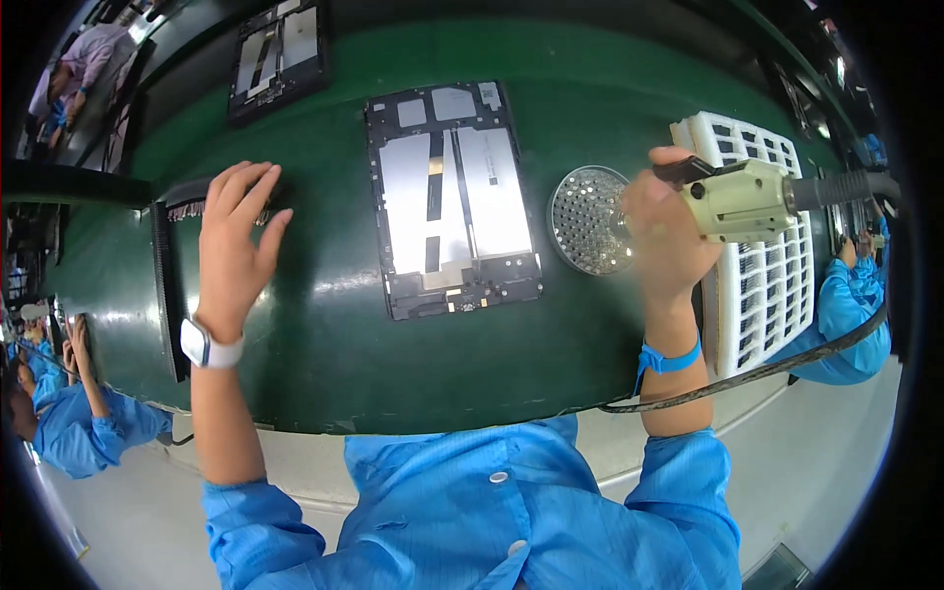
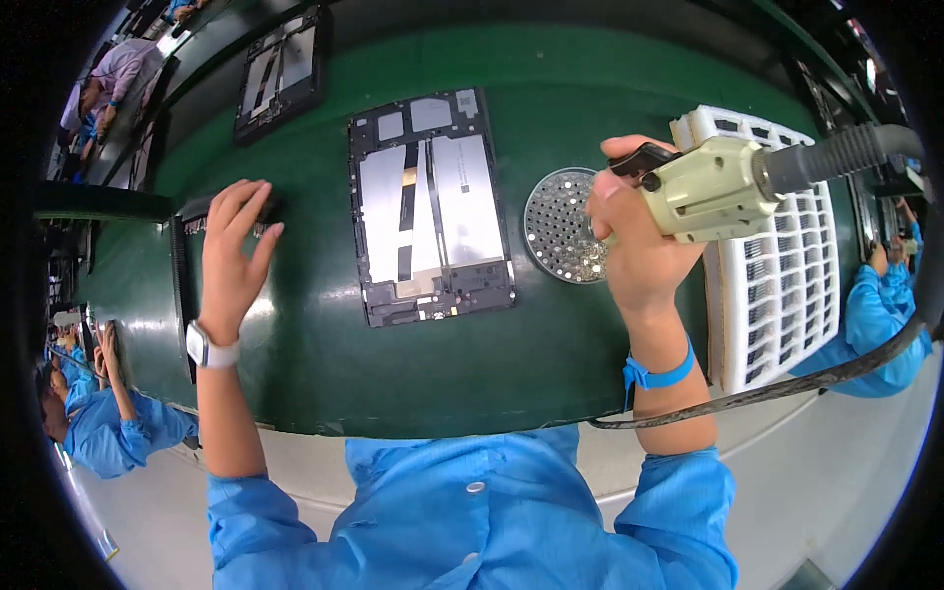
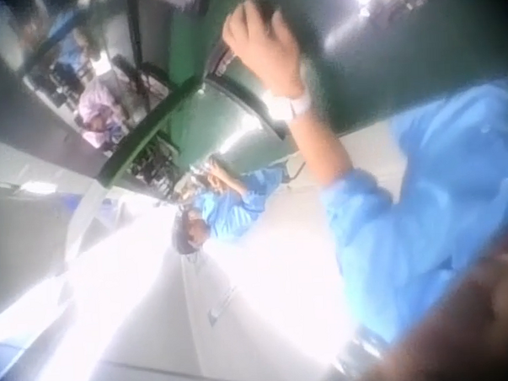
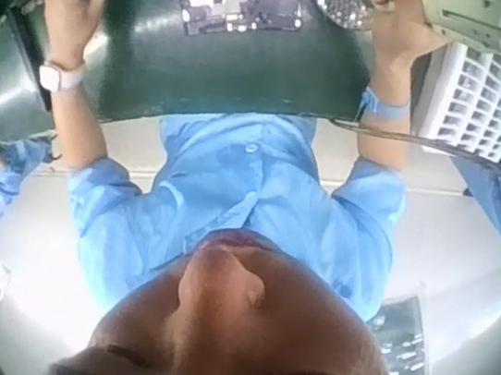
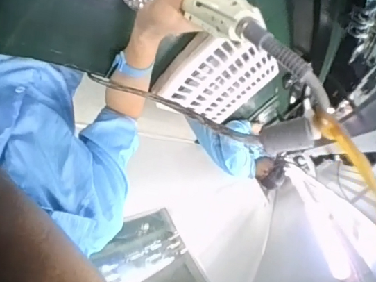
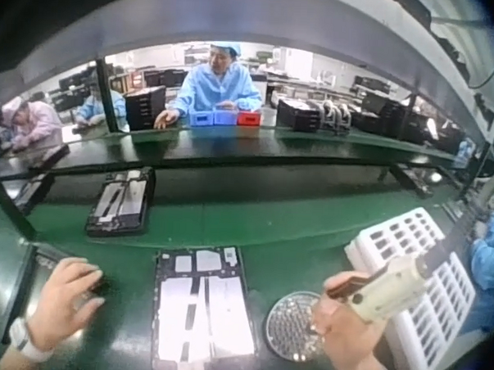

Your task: The person assembles tablet frames on an assembly line by positioning components, driving screws with an electric screwdriver, and placing the tablets onto the conveyor belt.

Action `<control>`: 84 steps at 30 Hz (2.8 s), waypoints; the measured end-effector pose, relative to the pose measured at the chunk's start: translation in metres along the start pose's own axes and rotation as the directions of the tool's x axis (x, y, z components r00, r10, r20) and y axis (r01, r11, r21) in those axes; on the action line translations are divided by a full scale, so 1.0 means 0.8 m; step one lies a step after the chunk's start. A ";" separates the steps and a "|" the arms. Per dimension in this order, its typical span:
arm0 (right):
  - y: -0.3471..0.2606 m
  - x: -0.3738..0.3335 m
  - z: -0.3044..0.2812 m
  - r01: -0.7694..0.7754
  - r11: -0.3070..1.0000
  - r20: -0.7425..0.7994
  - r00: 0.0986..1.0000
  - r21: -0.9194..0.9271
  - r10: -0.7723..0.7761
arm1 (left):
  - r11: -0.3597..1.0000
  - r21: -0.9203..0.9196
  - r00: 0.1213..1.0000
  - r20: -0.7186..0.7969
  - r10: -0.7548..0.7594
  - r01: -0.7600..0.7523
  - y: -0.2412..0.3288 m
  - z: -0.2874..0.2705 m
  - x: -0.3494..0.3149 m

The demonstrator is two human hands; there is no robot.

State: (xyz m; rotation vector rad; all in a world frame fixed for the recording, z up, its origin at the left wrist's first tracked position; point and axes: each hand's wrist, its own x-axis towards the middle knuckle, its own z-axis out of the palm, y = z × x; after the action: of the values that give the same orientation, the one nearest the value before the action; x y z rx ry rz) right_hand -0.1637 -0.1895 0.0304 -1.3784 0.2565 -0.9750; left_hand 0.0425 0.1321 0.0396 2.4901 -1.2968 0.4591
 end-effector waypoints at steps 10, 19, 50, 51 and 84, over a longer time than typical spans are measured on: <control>-0.009 0.002 -0.001 -0.049 0.999 -0.068 0.997 -0.011 0.048 | 0.964 -0.254 0.995 0.045 0.086 -0.071 -0.004 0.050 0.039; -0.010 0.000 0.002 -0.128 0.992 -0.060 0.990 0.018 0.129 | 0.691 -0.709 0.988 0.054 -0.147 0.142 0.110 0.129 0.177; -0.018 0.010 0.021 0.006 1.000 -0.022 1.000 0.022 -0.005 | 0.784 -0.614 0.976 0.213 0.052 0.092 0.153 0.107 0.077; -0.026 0.009 0.033 -0.032 0.999 0.034 0.999 -0.036 0.033 | 0.753 -0.649 0.976 0.215 0.044 0.109 0.158 0.101 0.067; 0.014 -0.014 0.106 -0.182 0.981 0.180 0.965 -0.074 0.193 | 0.677 -0.718 0.984 0.174 -0.048 0.160 0.164 0.105 0.053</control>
State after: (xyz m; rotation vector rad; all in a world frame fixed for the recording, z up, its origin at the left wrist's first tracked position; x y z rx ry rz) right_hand -0.1086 -0.1233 0.0355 -1.4587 0.2697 -0.6814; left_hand -0.0311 -0.0050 -0.0043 1.8944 -1.0748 -0.2536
